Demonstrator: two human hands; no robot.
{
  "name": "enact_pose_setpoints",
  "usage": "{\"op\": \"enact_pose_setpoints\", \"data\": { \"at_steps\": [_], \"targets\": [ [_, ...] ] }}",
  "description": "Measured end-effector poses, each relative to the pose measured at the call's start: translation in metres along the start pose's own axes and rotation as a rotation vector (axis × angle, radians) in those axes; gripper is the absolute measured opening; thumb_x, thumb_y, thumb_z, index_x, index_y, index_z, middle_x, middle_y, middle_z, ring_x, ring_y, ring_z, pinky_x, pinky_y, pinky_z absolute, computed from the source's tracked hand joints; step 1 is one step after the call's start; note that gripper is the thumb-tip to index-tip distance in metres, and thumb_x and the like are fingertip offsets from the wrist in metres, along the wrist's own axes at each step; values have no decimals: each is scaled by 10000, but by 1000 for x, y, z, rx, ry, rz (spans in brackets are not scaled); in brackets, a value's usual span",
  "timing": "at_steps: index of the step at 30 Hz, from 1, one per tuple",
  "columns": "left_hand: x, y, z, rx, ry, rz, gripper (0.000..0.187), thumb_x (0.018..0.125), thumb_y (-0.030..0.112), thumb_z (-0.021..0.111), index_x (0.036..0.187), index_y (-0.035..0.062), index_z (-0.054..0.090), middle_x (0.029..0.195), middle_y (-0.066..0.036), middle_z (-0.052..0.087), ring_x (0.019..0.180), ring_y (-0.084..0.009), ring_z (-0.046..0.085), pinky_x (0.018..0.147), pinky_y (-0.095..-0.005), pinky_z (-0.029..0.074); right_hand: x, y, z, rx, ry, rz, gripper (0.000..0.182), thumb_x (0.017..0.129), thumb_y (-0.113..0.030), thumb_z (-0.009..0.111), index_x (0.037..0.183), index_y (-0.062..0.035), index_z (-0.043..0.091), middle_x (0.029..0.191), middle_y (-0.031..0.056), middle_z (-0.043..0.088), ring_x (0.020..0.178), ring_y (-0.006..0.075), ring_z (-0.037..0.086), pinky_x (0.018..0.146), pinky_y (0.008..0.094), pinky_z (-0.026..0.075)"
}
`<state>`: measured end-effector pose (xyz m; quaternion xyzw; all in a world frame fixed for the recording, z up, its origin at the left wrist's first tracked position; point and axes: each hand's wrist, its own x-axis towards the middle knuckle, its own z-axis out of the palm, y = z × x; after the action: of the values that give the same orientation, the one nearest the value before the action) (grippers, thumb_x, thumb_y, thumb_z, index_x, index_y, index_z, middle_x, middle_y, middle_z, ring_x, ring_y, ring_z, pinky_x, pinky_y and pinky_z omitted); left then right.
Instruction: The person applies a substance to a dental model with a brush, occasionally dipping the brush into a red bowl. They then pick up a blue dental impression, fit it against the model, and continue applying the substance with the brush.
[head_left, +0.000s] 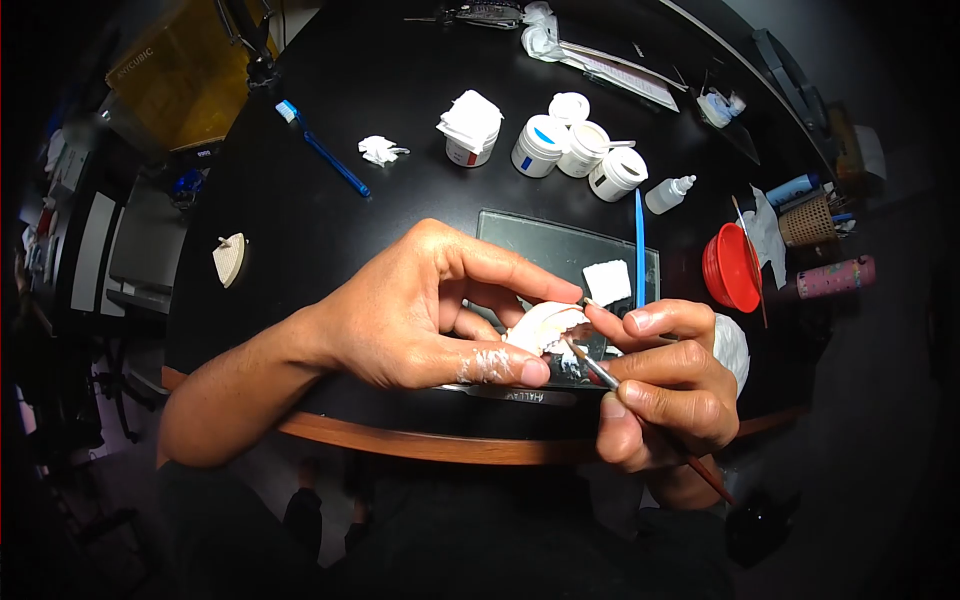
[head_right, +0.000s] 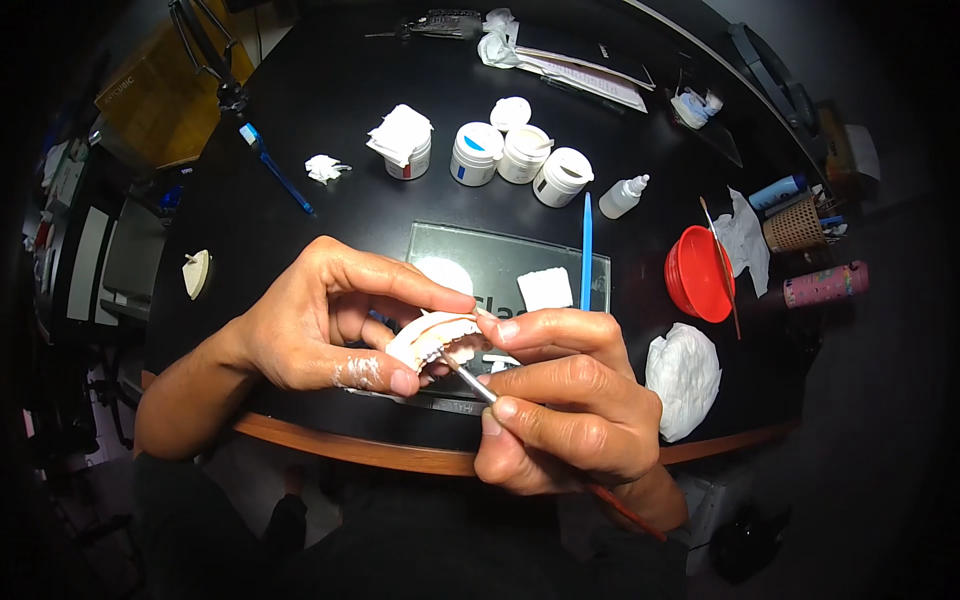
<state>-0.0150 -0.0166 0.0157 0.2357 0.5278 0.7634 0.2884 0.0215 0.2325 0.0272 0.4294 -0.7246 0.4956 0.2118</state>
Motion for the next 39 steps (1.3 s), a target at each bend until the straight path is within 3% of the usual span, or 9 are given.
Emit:
{"op": "enact_pose_setpoints", "data": {
  "at_steps": [4,9,13,16,30,37,39],
  "targets": [
    [3,-13,-1,-276,-47,-19,574,899,-1,775,1393,-149,522,1260,-269,668,1092,-269,717,950,-373,625,0,3,-1,-32,30,19,204,785,54,745,950,-21,652,869,126,708,1052,341,674,856,435,659],
    [4,-8,-7,-167,-78,-104,543,1024,199,662,1445,-100,496,1238,-229,688,1043,-225,732,940,-348,621,0,5,0,-24,82,43,229,737,114,720,921,1,643,843,128,688,1031,351,692,827,408,649],
    [5,-7,-4,-195,-37,-104,542,1024,177,654,1451,-110,483,1251,-239,678,1062,-244,729,957,-354,619,0,6,1,-45,90,57,234,729,119,722,920,8,646,827,127,681,1023,350,700,822,404,643],
    [5,-11,-5,-211,-46,-65,547,1011,132,661,1455,-125,469,1270,-257,664,1099,-261,718,982,-362,610,-1,6,-2,-66,18,60,170,857,64,660,991,-17,595,869,122,687,1104,330,616,878,429,656],
    [3,-9,-6,-256,-102,-80,499,1016,39,630,1459,-122,466,1340,-261,630,1181,-262,681,1045,-357,569,-2,4,-3,-60,11,71,198,847,85,646,1007,-18,588,887,126,686,1116,325,616,878,416,658],
    [3,-8,-7,-221,-100,-82,524,1006,64,643,1461,-124,463,1329,-261,635,1178,-270,684,1032,-364,579,-2,5,-2,-54,19,61,198,842,89,646,1002,-13,587,886,128,688,1117,327,616,872,417,659],
    [4,-8,-4,-203,-71,-77,554,988,90,657,1457,-133,464,1298,-261,648,1160,-282,692,1000,-367,601,-1,6,2,-46,91,47,213,762,102,701,936,5,625,832,131,679,1028,338,678,807,415,647]
  ]
}}
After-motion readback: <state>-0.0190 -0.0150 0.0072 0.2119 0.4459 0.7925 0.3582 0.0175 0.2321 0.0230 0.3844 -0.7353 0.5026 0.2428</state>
